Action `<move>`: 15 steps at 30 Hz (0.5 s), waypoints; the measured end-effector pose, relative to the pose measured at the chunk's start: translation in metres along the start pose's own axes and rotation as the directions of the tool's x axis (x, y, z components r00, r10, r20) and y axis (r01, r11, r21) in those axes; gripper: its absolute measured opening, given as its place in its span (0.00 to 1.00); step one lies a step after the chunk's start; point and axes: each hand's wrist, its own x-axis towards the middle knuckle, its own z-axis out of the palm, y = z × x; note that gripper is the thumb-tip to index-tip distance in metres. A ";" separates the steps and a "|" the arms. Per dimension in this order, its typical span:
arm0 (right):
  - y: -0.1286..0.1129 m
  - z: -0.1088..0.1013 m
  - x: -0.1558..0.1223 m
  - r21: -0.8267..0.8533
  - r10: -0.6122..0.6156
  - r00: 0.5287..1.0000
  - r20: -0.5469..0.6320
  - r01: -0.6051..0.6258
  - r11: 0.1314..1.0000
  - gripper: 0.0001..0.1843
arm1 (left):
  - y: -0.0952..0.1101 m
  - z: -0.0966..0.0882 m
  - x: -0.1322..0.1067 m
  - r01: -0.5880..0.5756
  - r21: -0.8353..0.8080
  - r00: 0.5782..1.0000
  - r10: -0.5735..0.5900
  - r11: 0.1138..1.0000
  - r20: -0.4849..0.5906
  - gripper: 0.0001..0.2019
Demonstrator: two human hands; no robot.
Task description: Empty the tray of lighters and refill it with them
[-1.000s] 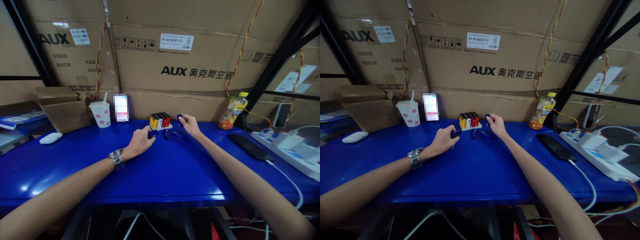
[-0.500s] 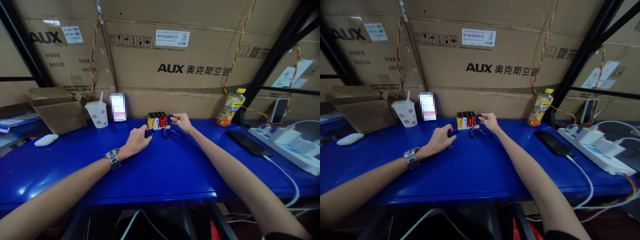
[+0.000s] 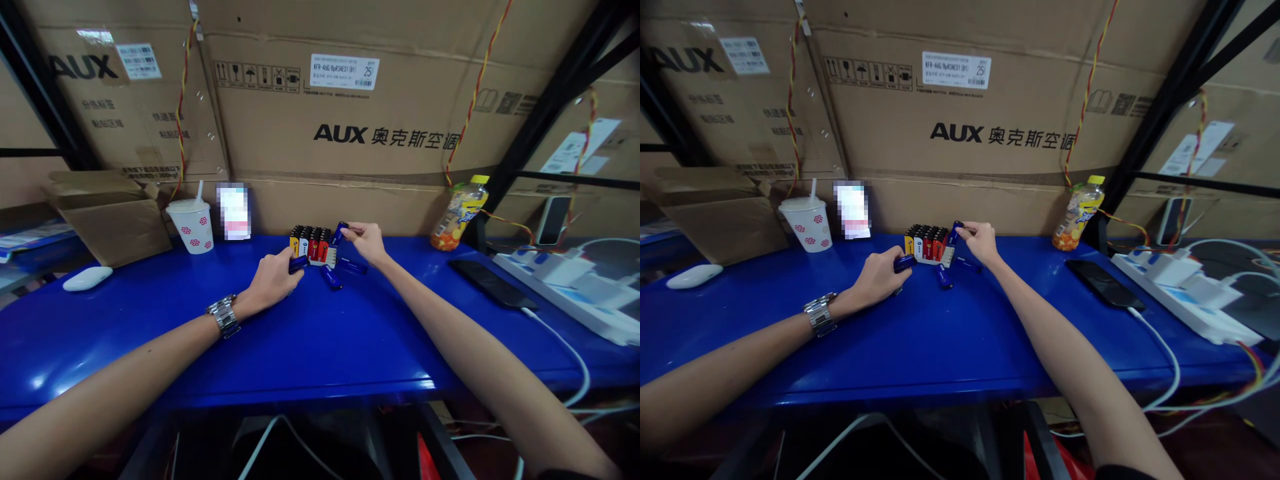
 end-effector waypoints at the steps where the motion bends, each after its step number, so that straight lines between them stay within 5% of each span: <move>1: 0.000 0.001 -0.001 -0.024 -0.011 0.999 0.038 0.012 1.000 0.17 | 0.000 0.000 0.000 0.004 -0.001 1.000 -0.004 1.000 0.011 0.03; 8: -0.013 -0.002 -0.005 -0.342 0.015 0.960 0.279 0.085 0.936 0.16 | -0.003 0.003 0.001 -0.023 0.095 1.000 0.022 0.995 0.012 0.05; 12: -0.033 -0.013 -0.006 -0.525 0.018 0.991 0.133 0.055 0.849 0.19 | -0.003 0.004 0.000 -0.037 0.072 0.999 0.038 0.997 -0.013 0.05; 15: -0.055 -0.013 -0.011 -0.407 -0.070 0.995 0.071 0.093 0.909 0.23 | -0.001 0.004 -0.001 -0.048 0.035 0.998 0.049 0.998 -0.028 0.05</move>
